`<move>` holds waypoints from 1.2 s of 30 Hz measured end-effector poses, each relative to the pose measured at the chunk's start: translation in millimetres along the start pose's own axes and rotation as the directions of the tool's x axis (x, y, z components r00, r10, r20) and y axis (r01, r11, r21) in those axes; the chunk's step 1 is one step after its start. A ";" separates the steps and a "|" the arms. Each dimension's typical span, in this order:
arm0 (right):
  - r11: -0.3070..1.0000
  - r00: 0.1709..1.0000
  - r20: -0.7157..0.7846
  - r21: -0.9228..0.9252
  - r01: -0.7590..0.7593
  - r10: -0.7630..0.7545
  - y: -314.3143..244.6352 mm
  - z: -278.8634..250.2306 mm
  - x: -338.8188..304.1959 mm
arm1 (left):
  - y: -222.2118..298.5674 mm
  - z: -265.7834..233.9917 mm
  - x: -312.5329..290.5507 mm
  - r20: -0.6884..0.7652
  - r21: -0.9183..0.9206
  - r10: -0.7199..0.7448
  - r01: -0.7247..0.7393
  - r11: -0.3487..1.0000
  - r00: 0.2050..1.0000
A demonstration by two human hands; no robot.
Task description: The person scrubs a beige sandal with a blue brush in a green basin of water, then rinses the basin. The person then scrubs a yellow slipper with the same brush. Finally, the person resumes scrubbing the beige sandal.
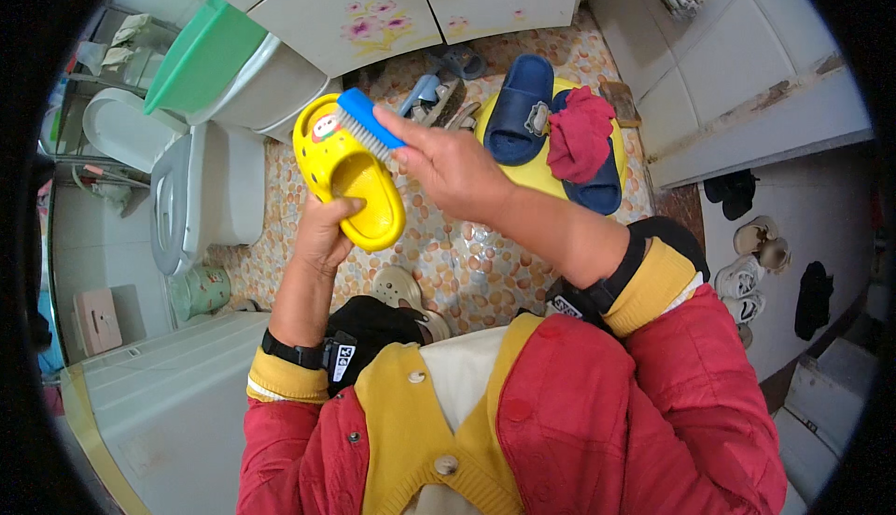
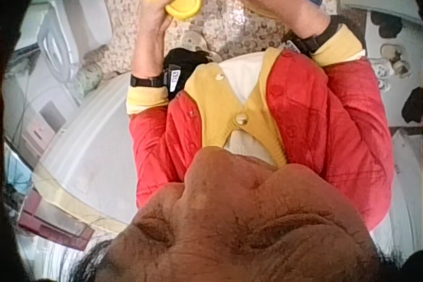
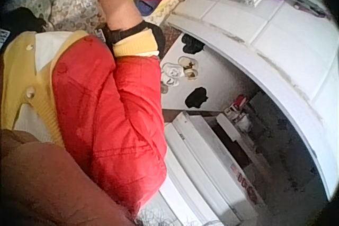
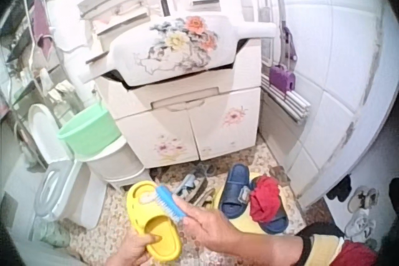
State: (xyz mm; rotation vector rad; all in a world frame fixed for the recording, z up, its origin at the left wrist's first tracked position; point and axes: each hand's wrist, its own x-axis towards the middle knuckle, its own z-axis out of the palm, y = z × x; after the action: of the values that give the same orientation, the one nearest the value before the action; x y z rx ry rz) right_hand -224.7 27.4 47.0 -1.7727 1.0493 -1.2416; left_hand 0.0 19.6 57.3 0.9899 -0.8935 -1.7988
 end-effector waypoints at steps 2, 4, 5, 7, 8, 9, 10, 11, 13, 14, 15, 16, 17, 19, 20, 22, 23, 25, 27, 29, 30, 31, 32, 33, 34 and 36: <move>0.999 1.000 -0.002 -0.033 0.022 -0.022 6.8 -6.3 6.1 | -5.2 0.7 0.2 0.051 0.073 -0.029 0.025 0.997 0.998; 0.999 1.000 0.015 -0.036 0.022 -0.022 12.7 -11.6 12.0 | -8.0 -1.1 1.2 0.035 0.222 -0.040 0.031 0.974 0.999; 0.999 1.000 0.012 -0.039 0.017 -0.016 13.2 -11.8 12.5 | -7.3 -3.2 2.5 -0.025 0.292 -0.016 0.023 0.956 1.000; 0.999 0.999 -0.038 -0.053 0.005 -0.007 10.6 -9.4 10.1 | -4.7 -7.1 5.2 0.024 0.208 -0.043 0.037 0.977 0.999; 1.000 0.999 -0.040 0.023 -0.007 0.008 6.4 -5.4 5.8 | -2.1 -9.0 6.8 -0.002 0.162 -0.011 0.011 0.987 1.000; 0.994 0.997 -0.031 0.090 -0.067 0.071 1.1 0.3 -0.1 | 0.5 -9.7 8.7 0.031 0.135 -0.023 0.018 0.991 0.999; 0.982 0.994 -0.043 0.168 -0.089 0.097 -4.6 5.5 -6.8 | 5.3 -10.6 10.7 -0.021 0.073 0.002 0.000 0.997 1.000; 0.985 0.989 0.079 0.104 -0.137 0.129 -9.7 10.4 -12.7 | 8.2 -8.8 12.9 -0.238 -0.141 0.001 -0.036 0.989 0.971; 0.980 0.917 0.345 -0.066 -0.190 0.201 -14.6 16.9 -17.4 | 13.7 -3.5 14.6 -0.261 0.069 0.255 -0.246 0.967 0.931; 0.973 0.914 0.336 -0.042 -0.226 0.227 -13.6 17.8 -16.0 | 12.8 0.9 13.7 -0.349 0.083 0.218 -0.202 0.976 0.911; 0.993 0.980 0.164 0.029 -0.119 0.112 -11.8 18.6 -14.6 | 10.5 5.6 13.2 -0.339 0.014 0.142 -0.146 0.989 0.930; 0.997 0.999 0.027 0.057 -0.046 0.045 -7.8 17.9 -11.3 | 6.5 9.8 12.2 -0.225 -0.029 0.080 -0.089 0.996 0.971; 0.998 0.994 -0.103 0.055 -0.024 0.030 -3.3 17.8 -8.0 | 2.0 12.4 12.0 -0.240 -0.042 -0.027 0.017 0.999 0.970; 0.984 0.986 -0.039 0.083 -0.157 0.161 4.8 17.0 -4.9 | -5.4 10.8 13.2 -0.178 -0.009 0.031 -0.033 0.999 0.984; 0.988 0.994 -0.030 0.115 -0.104 0.108 7.0 17.5 -5.4 | -6.7 6.3 15.2 -0.222 0.003 0.045 -0.045 0.999 0.974; 0.992 0.987 0.164 0.121 -0.020 0.000 9.0 20.0 -8.5 | -2.6 -10.5 21.9 -0.308 -0.118 0.129 -0.172 0.978 0.943; 0.996 0.983 0.183 0.078 -0.045 0.031 8.9 22.0 -10.9 | 5.6 -22.9 26.7 -0.381 -0.059 0.174 -0.212 0.975 0.908; 0.992 0.911 0.394 -0.071 -0.105 0.125 8.1 23.7 -14.5 | 5.1 -38.4 30.4 -0.450 -0.111 0.193 -0.268 0.957 0.872; 0.996 0.945 0.316 -0.029 -0.081 0.086 6.8 24.9 -16.4 | 5.6 -48.0 32.3 -0.445 -0.166 0.184 -0.283 0.945 0.876; 0.996 0.972 0.236 -0.091 0.026 -0.004 5.8 24.9 -16.2 | 0.1 -47.0 29.9 -0.340 -0.238 0.146 -0.235 0.943 0.929; 0.989 0.950 0.312 -0.146 0.030 0.017 5.1 24.7 -16.0 | -3.2 -43.2 27.5 -0.225 -0.279 0.106 -0.168 0.945 0.969; 0.978 0.947 0.321 -0.202 0.061 0.007 4.5 24.2 -14.8 | -5.1 -39.0 24.7 -0.055 -0.313 0.104 -0.116 0.943 0.993; 0.964 0.928 0.373 -0.250 0.086 0.013 3.2 23.6 -14.9 | -13.7 -29.9 21.2 -0.077 -0.300 0.139 -0.156 0.941 0.987; 0.953 0.943 0.333 -0.286 0.096 0.005 2.1 23.6 -14.5 | -16.5 -24.1 19.0 -0.150 -0.326 0.053 -0.100 0.940 0.987; 0.943 0.941 0.338 -0.317 0.100 0.014 1.4 22.6 -14.0 | -23.4 -16.1 16.7 -0.166 -0.375 -0.005 -0.058 0.925 0.986; 0.914 0.944 0.321 -0.401 0.062 0.077 0.3 21.5 -13.3 | -28.8 -5.6 14.6 -0.128 -0.411 -0.024 -0.031 0.911 0.992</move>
State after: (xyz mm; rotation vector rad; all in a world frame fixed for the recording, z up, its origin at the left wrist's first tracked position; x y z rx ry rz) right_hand -206.9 41.5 35.8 -2.1953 1.1686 -0.7083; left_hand -9.4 15.7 26.2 0.8166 -0.4055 -1.7976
